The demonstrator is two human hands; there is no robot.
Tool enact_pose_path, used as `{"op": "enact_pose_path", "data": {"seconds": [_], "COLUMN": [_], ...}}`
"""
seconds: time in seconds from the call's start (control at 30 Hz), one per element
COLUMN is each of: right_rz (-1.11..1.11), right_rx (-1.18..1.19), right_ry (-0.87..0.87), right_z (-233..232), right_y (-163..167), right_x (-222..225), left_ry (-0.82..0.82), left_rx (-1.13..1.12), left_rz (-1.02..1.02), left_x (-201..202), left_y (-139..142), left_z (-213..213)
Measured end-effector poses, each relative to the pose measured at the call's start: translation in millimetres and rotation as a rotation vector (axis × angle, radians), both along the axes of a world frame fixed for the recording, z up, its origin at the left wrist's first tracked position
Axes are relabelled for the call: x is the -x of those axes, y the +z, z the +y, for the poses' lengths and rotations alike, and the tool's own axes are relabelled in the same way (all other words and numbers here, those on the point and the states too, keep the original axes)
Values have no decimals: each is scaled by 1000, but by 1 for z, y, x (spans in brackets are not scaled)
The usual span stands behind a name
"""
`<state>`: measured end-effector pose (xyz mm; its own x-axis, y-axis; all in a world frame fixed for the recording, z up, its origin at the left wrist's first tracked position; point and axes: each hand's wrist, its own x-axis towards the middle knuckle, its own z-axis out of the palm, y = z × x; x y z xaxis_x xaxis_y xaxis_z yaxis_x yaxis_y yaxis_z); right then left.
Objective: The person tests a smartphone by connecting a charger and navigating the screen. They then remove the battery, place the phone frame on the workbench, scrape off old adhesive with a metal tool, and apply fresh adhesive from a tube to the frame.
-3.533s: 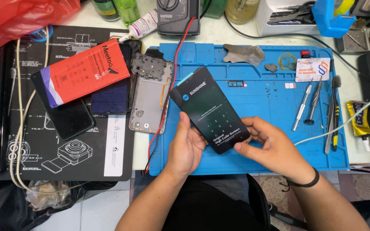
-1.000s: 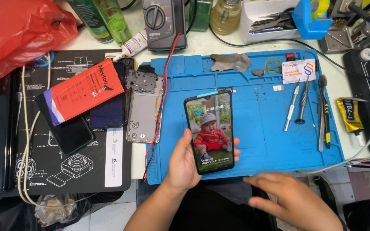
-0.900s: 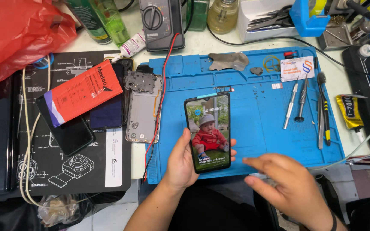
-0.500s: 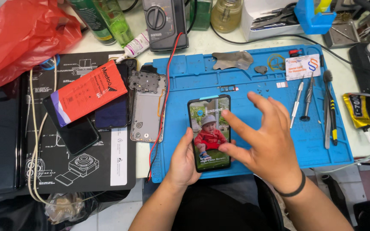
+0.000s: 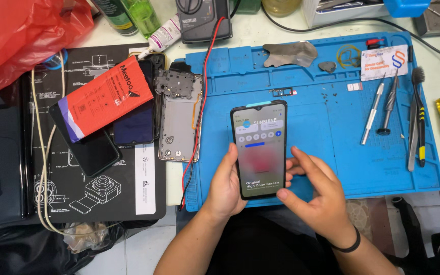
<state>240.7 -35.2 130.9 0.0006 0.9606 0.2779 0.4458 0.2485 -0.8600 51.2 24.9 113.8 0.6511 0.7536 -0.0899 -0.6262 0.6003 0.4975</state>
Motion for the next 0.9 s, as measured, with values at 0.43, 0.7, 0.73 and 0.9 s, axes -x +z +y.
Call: {"op": "enact_pose_path", "data": {"seconds": [0.43, 0.7, 0.73, 0.9], "right_rz": [122, -369, -416, -594], "right_rx": [101, -260, -283, -296], "right_ry": [68, -176, -193, -206], "right_z": [7, 1, 3, 17], "right_y": [-9, 8, 12, 20], "right_x": [-3, 21, 23, 42], "left_ry": [4, 35, 35, 113], "left_rx": [-11, 30, 23, 44], "left_rz": [-21, -48, -60, 37], "left_x": [-1, -2, -2, -4], "left_y": [0, -1, -2, 0], "left_z": [3, 2, 1, 0]}}
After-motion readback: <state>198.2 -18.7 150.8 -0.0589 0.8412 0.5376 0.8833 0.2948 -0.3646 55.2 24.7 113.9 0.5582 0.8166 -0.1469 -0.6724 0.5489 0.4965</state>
